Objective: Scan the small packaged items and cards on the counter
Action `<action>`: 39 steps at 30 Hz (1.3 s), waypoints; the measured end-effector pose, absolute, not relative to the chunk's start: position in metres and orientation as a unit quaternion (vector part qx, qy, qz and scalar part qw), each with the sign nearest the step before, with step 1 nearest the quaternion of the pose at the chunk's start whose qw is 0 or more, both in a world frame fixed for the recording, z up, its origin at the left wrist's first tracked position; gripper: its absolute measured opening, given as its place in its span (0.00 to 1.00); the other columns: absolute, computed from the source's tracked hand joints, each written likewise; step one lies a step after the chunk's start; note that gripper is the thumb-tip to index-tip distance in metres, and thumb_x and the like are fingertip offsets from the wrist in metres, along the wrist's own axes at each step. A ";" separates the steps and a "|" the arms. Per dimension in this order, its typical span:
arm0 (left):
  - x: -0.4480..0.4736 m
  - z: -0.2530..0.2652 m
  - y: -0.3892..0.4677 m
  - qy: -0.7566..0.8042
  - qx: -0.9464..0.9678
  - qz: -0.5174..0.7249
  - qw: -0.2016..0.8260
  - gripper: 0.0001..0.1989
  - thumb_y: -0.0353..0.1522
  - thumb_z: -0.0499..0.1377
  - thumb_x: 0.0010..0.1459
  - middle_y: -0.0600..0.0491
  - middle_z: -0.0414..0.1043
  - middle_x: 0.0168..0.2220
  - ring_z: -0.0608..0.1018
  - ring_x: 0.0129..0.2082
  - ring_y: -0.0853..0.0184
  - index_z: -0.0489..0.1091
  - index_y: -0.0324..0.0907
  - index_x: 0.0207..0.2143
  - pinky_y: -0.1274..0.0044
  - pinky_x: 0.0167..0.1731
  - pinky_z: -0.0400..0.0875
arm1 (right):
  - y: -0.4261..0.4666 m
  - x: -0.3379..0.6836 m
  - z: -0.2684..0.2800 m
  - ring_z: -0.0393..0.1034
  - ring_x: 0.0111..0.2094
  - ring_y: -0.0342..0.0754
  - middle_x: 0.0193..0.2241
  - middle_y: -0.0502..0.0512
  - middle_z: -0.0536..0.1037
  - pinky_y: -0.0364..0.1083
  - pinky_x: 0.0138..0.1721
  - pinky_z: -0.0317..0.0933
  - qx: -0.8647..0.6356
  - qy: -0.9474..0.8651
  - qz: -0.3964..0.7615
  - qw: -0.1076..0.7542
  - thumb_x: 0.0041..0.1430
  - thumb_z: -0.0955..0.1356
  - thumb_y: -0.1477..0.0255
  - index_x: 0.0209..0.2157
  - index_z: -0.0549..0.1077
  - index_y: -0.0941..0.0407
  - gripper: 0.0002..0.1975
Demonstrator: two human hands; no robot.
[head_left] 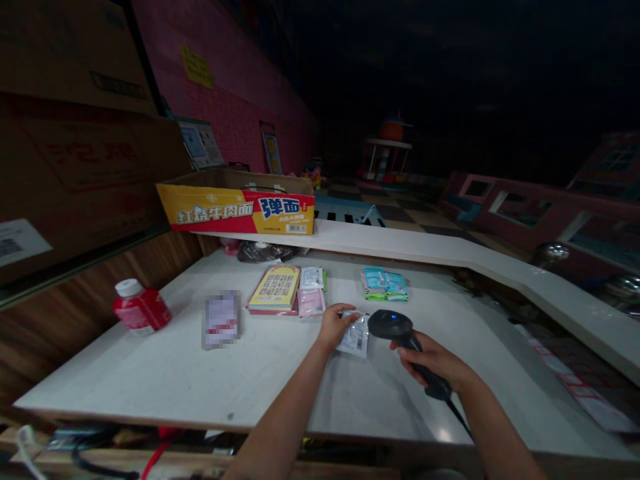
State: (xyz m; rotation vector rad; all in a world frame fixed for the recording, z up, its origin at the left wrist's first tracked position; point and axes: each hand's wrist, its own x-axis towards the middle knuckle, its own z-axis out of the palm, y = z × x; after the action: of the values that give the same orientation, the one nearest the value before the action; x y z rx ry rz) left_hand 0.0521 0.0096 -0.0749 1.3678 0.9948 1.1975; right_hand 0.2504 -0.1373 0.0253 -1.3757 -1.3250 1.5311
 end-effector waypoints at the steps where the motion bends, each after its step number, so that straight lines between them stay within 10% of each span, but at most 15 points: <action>1: 0.052 -0.074 0.009 0.415 0.566 0.491 0.516 0.21 0.41 0.70 0.39 0.49 0.77 0.29 0.73 0.25 0.69 0.79 0.37 0.34 0.79 0.25 0.65 | -0.141 0.254 0.035 0.60 0.14 0.38 0.18 0.43 0.69 0.38 0.14 0.54 -0.533 -0.538 0.583 0.295 0.48 0.73 0.54 0.41 0.66 0.57 0.26; 8: 0.052 -0.069 0.006 0.409 0.553 0.474 0.550 0.22 0.40 0.71 0.39 0.50 0.77 0.28 0.75 0.25 0.68 0.78 0.37 0.36 0.79 0.25 0.67 | -0.145 0.266 0.077 0.60 0.14 0.38 0.18 0.43 0.69 0.38 0.14 0.54 -0.560 -0.605 0.556 0.107 0.47 0.73 0.59 0.43 0.64 0.57 0.26; 20: 0.054 -0.070 0.006 0.423 0.552 0.477 0.538 0.19 0.39 0.70 0.38 0.52 0.75 0.26 0.73 0.24 0.69 0.78 0.38 0.34 0.79 0.24 0.65 | -0.144 0.266 0.096 0.60 0.14 0.38 0.18 0.42 0.68 0.39 0.14 0.54 -0.548 -0.621 0.556 0.064 0.48 0.72 0.57 0.36 0.63 0.56 0.22; 39: 0.055 -0.072 0.006 0.373 0.527 0.494 0.581 0.29 0.45 0.67 0.41 0.62 0.67 0.22 0.70 0.20 0.72 0.58 0.45 0.41 0.81 0.22 0.62 | -0.104 0.255 -0.058 0.53 0.14 0.34 0.18 0.41 0.61 0.34 0.14 0.49 -0.301 -0.213 0.692 0.620 0.50 0.74 0.57 0.34 0.68 0.54 0.19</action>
State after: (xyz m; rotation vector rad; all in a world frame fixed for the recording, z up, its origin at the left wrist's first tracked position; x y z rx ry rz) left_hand 0.0554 0.0061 -0.0725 1.2324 0.8725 1.1553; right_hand 0.2545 -0.1045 -0.0578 -0.6929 -0.4898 1.5914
